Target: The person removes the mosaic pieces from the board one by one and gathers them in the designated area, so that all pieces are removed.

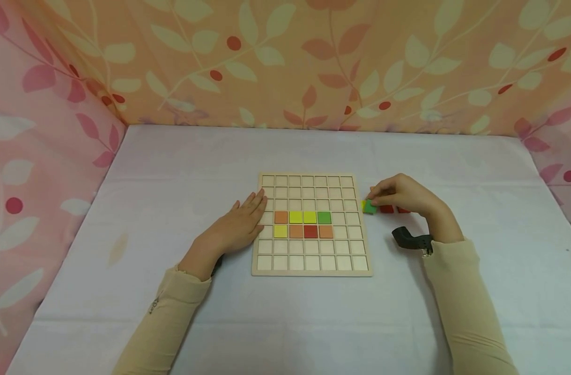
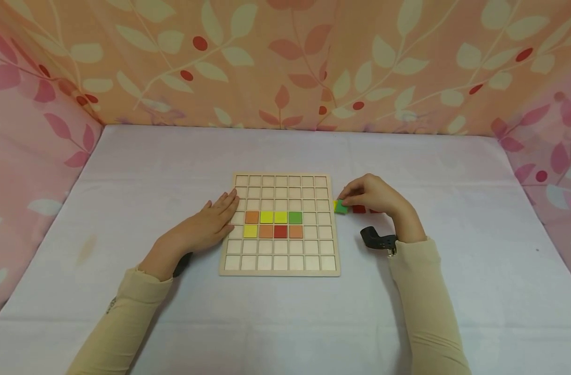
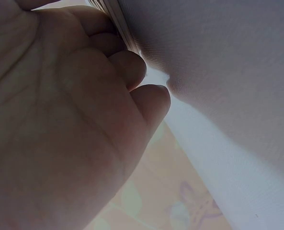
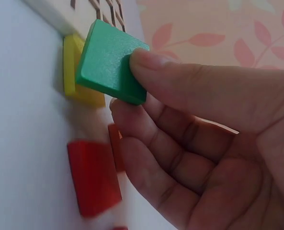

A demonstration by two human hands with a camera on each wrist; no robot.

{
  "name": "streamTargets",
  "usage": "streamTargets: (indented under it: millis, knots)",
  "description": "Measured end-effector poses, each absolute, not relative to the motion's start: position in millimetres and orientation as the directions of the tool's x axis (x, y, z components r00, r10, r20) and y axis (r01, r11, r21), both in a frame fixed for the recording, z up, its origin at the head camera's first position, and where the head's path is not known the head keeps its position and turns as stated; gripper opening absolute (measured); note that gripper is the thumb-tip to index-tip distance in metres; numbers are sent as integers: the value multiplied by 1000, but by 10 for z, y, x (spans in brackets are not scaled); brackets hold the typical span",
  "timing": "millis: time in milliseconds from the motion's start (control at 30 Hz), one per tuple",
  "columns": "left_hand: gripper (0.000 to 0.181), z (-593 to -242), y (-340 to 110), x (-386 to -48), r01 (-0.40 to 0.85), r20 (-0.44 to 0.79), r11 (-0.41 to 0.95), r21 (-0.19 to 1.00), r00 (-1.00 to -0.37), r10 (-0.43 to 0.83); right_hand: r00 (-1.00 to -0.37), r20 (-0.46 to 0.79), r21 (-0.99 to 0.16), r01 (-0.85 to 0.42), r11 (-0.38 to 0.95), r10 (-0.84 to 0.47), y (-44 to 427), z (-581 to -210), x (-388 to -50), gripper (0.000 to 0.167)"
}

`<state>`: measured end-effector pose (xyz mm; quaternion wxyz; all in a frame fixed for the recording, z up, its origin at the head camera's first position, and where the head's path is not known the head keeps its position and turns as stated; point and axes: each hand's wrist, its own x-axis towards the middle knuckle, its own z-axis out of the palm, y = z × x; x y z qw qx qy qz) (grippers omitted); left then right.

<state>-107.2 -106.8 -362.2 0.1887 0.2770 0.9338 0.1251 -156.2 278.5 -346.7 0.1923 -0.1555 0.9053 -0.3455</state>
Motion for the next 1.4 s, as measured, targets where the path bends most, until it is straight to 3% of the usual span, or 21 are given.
streamTargets:
  millis: [667,1400]
  knots:
    - [63,-3634,-1080,-1083,463,-273,819,338,-785,557,-895,-234,-733,-93,673,-379,3014,-3493,-1499,17]
    - [63,-3648,-1090,-1092,479,-262,809,340,-778,571,-943,-223,-687,-28,726,-248,3240,-3490,-1486,19]
